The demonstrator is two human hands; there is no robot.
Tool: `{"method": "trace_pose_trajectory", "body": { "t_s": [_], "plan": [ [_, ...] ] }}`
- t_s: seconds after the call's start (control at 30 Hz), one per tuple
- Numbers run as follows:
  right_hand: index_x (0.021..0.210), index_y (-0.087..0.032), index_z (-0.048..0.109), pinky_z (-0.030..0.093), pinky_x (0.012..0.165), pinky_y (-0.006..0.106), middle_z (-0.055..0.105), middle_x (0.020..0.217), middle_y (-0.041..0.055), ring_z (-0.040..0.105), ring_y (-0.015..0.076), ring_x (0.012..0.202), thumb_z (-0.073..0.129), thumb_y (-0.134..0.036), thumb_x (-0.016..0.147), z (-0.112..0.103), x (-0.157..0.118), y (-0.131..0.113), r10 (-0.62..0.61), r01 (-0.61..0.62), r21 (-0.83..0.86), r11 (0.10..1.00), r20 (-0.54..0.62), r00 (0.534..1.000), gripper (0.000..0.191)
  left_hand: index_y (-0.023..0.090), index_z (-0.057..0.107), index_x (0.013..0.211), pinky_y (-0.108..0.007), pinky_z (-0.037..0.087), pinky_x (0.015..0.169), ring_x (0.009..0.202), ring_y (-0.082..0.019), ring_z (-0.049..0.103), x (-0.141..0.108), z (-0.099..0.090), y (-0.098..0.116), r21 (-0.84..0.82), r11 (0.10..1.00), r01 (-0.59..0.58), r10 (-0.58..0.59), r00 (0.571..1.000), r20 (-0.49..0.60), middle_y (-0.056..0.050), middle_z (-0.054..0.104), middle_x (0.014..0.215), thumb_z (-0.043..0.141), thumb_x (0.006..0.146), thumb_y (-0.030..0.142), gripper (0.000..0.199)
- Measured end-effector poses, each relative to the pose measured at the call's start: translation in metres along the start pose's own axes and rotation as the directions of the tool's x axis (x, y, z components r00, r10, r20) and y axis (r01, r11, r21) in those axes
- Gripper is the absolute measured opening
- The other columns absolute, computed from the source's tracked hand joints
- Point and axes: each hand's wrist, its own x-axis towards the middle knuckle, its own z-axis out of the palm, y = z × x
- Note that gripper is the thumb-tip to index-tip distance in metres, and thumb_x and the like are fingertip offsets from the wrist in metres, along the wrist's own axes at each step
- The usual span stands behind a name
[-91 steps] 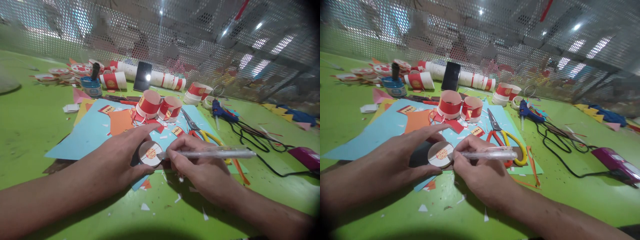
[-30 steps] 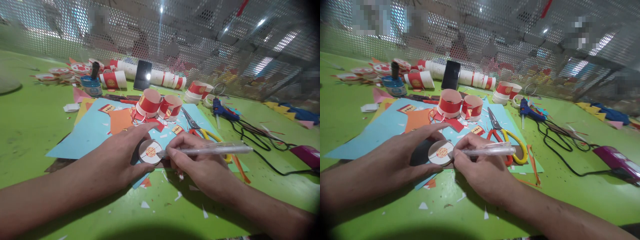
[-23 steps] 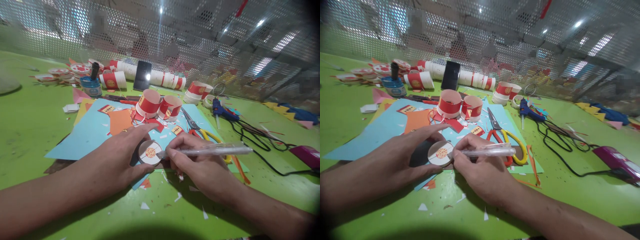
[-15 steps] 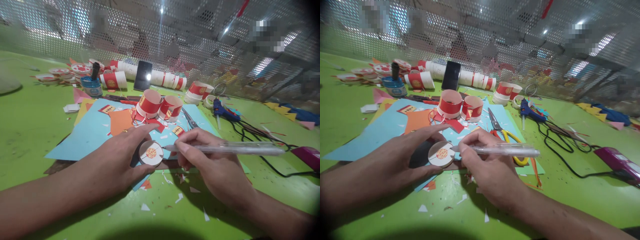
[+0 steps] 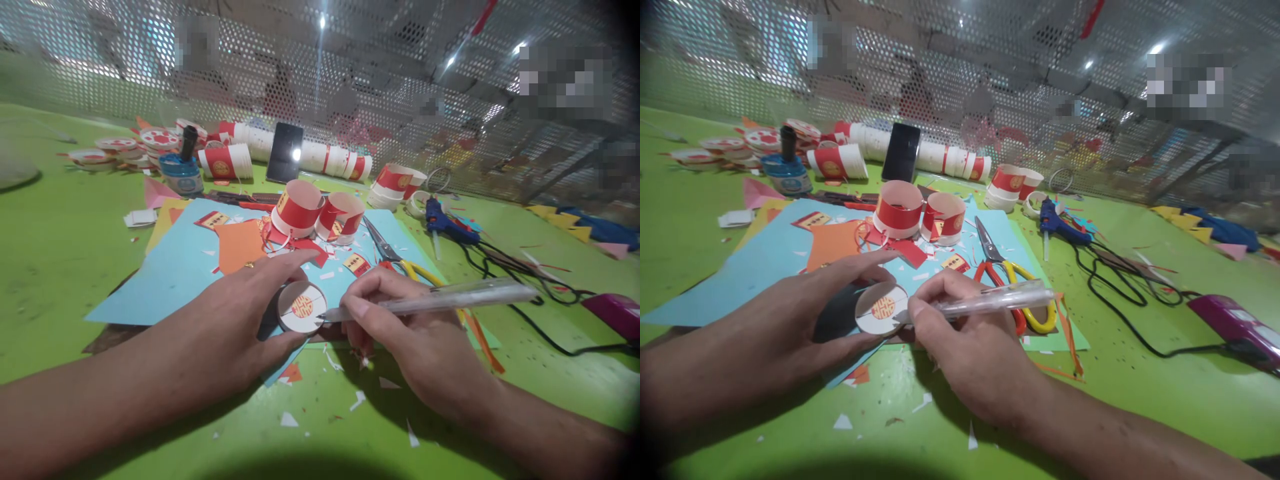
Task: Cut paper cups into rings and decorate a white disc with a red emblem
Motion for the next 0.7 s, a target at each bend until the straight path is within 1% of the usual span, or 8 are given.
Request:
{"method": "trace_pose_trajectory", "body": {
  "t_s": [0.1, 0.27, 0.37, 0.47, 0.57, 0.7],
  "plan": [
    [0.071, -0.021, 0.056, 0.044, 0.050, 0.021, 0.058, 0.056, -0.0048, 0.052, 0.0098, 0.052, 0.055, -0.022, 0.085, 0.0014, -0.0004, 0.0002, 0.021, -0.021, -0.017, 1.000, 0.010, 1.000, 0.014, 0.027, 0.051, 0.127, -0.035, 0.052, 0.072, 0.103, -0.029, 0.060, 0.0005, 0.0000, 0.0003, 0.070, 0.996, 0.046, -0.050, 0.997, 0.052, -0.008, 0.062, 0.124, 0.061, 0.083, 0.036, 0.045],
    [0.070, -0.020, 0.057, 0.044, 0.048, 0.021, 0.059, 0.057, -0.0036, 0.053, 0.0095, 0.051, 0.055, -0.021, 0.083, 0.0031, -0.0016, -0.0022, 0.018, -0.017, -0.021, 1.000, 0.006, 1.000, 0.013, 0.025, 0.048, 0.131, -0.037, 0.053, 0.073, 0.102, -0.029, 0.061, 0.0031, 0.0001, -0.0006, 0.082, 0.995, 0.064, -0.068, 0.996, 0.053, -0.008, 0.063, 0.121, 0.061, 0.083, 0.039, 0.052],
    [0.071, -0.020, 0.057, 0.041, 0.043, 0.020, 0.057, 0.054, -0.0040, 0.051, 0.0092, 0.047, 0.055, -0.021, 0.083, 0.0042, -0.0003, -0.0025, 0.040, -0.040, -0.004, 0.999, 0.019, 0.999, 0.012, 0.026, 0.050, 0.128, -0.037, 0.053, 0.073, 0.103, -0.030, 0.061, 0.0032, -0.0004, -0.0015, 0.080, 0.995, 0.067, -0.072, 0.996, 0.059, -0.008, 0.063, 0.122, 0.062, 0.082, 0.039, 0.050],
    [0.077, -0.021, 0.058, 0.041, 0.043, 0.019, 0.057, 0.054, -0.0043, 0.050, 0.0090, 0.047, 0.054, -0.023, 0.085, 0.0054, 0.0013, -0.0010, 0.034, -0.035, 0.023, 0.999, 0.034, 0.999, 0.009, 0.026, 0.052, 0.125, -0.037, 0.053, 0.074, 0.101, -0.029, 0.062, 0.0021, -0.0012, -0.0015, 0.076, 0.996, 0.055, -0.059, 0.997, 0.054, -0.008, 0.065, 0.118, 0.062, 0.082, 0.040, 0.046],
    [0.077, -0.020, 0.059, 0.042, 0.045, 0.019, 0.057, 0.055, -0.0041, 0.050, 0.0087, 0.048, 0.055, -0.023, 0.085, 0.0061, 0.0011, 0.0004, 0.014, -0.014, -0.001, 1.000, 0.050, 0.999, 0.009, 0.025, 0.051, 0.127, -0.037, 0.052, 0.075, 0.099, -0.028, 0.062, 0.0016, -0.0016, -0.0010, 0.081, 0.996, 0.039, -0.044, 0.998, 0.053, -0.008, 0.065, 0.116, 0.061, 0.083, 0.041, 0.048],
    [0.076, -0.020, 0.060, 0.041, 0.044, 0.019, 0.058, 0.056, -0.0035, 0.050, 0.0087, 0.049, 0.056, -0.024, 0.085, 0.0064, -0.0014, 0.0000, 0.022, -0.021, -0.030, 0.999, 0.043, 0.999, 0.010, 0.025, 0.049, 0.131, -0.037, 0.052, 0.073, 0.094, -0.027, 0.064, 0.0014, -0.0009, -0.0010, 0.102, 0.994, 0.038, -0.044, 0.997, 0.059, -0.007, 0.066, 0.112, 0.061, 0.082, 0.036, 0.052]
  ]
}}
